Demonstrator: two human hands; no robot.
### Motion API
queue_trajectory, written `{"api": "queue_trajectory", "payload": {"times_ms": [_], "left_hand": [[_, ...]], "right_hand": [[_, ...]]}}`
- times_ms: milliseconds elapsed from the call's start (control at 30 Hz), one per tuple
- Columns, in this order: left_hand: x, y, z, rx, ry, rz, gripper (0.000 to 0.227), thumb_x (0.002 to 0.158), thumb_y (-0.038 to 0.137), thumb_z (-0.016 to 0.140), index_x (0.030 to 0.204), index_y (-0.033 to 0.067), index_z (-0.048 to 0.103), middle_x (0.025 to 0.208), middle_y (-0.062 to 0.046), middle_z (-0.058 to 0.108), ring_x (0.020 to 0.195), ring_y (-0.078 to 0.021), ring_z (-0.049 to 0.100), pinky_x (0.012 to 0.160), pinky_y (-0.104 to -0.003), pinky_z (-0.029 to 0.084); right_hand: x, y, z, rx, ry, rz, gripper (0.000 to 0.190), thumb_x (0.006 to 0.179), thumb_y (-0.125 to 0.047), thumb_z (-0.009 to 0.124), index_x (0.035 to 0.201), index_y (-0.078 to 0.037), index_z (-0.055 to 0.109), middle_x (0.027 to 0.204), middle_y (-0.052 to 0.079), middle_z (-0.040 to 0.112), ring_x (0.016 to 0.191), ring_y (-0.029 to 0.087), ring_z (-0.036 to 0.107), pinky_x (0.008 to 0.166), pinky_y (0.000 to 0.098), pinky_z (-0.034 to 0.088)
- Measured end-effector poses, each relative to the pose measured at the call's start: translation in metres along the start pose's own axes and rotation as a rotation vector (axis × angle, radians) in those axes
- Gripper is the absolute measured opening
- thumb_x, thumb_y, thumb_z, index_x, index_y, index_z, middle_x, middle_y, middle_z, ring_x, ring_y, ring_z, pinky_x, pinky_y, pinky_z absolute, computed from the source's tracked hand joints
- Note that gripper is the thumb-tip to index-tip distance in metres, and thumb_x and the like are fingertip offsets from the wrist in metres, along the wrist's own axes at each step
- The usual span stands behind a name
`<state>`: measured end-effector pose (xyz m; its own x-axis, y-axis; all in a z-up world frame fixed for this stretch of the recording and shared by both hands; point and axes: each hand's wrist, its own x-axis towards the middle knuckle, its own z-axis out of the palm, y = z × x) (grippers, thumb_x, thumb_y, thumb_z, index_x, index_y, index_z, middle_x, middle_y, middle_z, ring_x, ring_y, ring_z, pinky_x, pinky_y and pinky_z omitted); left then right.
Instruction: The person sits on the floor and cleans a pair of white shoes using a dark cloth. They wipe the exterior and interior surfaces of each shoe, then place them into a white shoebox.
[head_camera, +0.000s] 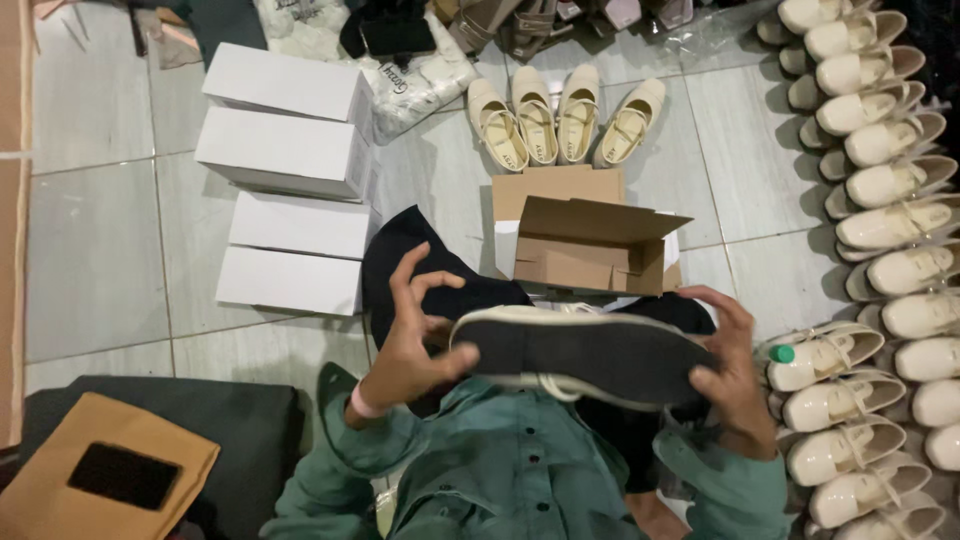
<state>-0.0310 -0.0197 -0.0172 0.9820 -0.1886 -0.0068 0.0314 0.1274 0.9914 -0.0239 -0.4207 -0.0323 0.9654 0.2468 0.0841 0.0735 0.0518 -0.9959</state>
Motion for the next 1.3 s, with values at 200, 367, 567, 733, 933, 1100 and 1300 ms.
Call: {"api": "queue_trajectory", "payload": {"times_ms": [200, 367, 567, 733, 933, 1100, 1300], "left_hand": [[0.017, -0.063, -0.013, -0.172, 0.048, -0.346, 0.093, 0.086, 0.023, 0.072, 0.159, 0.0223, 0.015, 0.123, -0.018, 0.045, 0.084, -0.0152, 0.07, 0.052, -0.032, 0.064], [-0.008, -0.112, -0.021, -0.25, 0.023, -0.618, 0.086, 0.091, 0.026, 0.071, 0.161, 0.031, 0.022, 0.109, -0.025, 0.047, 0.051, -0.016, 0.059, 0.043, -0.03, 0.052], [-0.042, -0.139, -0.014, -0.184, 0.056, -0.954, 0.072, 0.094, 0.051, 0.051, 0.16, 0.0413, 0.026, 0.151, -0.005, 0.043, 0.05, -0.0147, 0.056, 0.041, -0.028, 0.041], [-0.027, -0.14, -0.014, -0.014, -0.066, -0.905, 0.068, 0.096, 0.062, 0.04, 0.159, 0.0373, 0.036, 0.155, -0.004, 0.049, 0.054, -0.0118, 0.06, 0.042, -0.026, 0.048], [-0.012, -0.159, -0.016, -0.032, -0.165, -0.885, 0.062, 0.102, 0.052, 0.04, 0.161, 0.0344, 0.037, 0.122, -0.021, 0.065, 0.051, -0.0161, 0.062, 0.042, -0.028, 0.055], [-0.004, -0.151, -0.015, -0.124, -0.348, -0.707, 0.075, 0.092, 0.02, 0.065, 0.156, 0.0236, 0.027, 0.124, -0.011, 0.057, 0.062, -0.0198, 0.074, 0.058, -0.032, 0.066], [0.027, -0.07, -0.004, 0.247, -0.374, -0.239, 0.114, 0.066, -0.006, 0.087, 0.159, 0.0175, 0.026, 0.138, -0.014, 0.037, 0.086, -0.0147, 0.071, 0.066, -0.026, 0.063]], "right_hand": [[0.003, 0.044, -0.022, -0.337, -0.155, 0.141, 0.084, 0.099, -0.061, 0.046, 0.158, -0.004, 0.028, 0.147, 0.015, 0.046, 0.143, 0.028, 0.039, 0.123, 0.042, 0.024], [-0.038, 0.111, -0.027, -0.357, -0.388, 0.19, 0.067, 0.108, -0.054, 0.027, 0.151, -0.006, 0.042, 0.155, 0.014, 0.042, 0.152, 0.03, 0.033, 0.127, 0.0439, 0.02], [-0.11, 0.178, -0.001, 0.315, -0.459, 0.661, 0.115, 0.076, -0.024, 0.088, 0.166, -0.02, 0.015, 0.15, 0.021, 0.043, 0.099, 0.033, 0.043, 0.092, 0.0532, 0.045], [-0.107, 0.171, 0.008, -0.056, -0.492, 0.637, 0.135, 0.059, -0.011, 0.1, 0.156, -0.021, 0.006, 0.144, 0.014, 0.048, 0.133, 0.022, 0.045, 0.112, 0.0357, 0.04], [-0.098, 0.168, 0.01, -0.185, -0.332, 0.643, 0.118, 0.062, -0.013, 0.097, 0.154, -0.017, 0.024, 0.142, 0.012, 0.052, 0.125, 0.021, 0.053, 0.101, 0.0371, 0.05], [-0.084, 0.172, 0.0, -0.15, -0.175, 0.514, 0.114, 0.056, -0.009, 0.096, 0.152, -0.01, 0.035, 0.131, 0.012, 0.058, 0.121, 0.022, 0.056, 0.101, 0.0364, 0.05], [-0.036, 0.105, -0.035, -0.208, -0.154, 0.178, 0.112, 0.054, -0.017, 0.094, 0.151, -0.006, 0.04, 0.136, 0.008, 0.056, 0.126, 0.022, 0.055, 0.107, 0.0354, 0.046]]}}
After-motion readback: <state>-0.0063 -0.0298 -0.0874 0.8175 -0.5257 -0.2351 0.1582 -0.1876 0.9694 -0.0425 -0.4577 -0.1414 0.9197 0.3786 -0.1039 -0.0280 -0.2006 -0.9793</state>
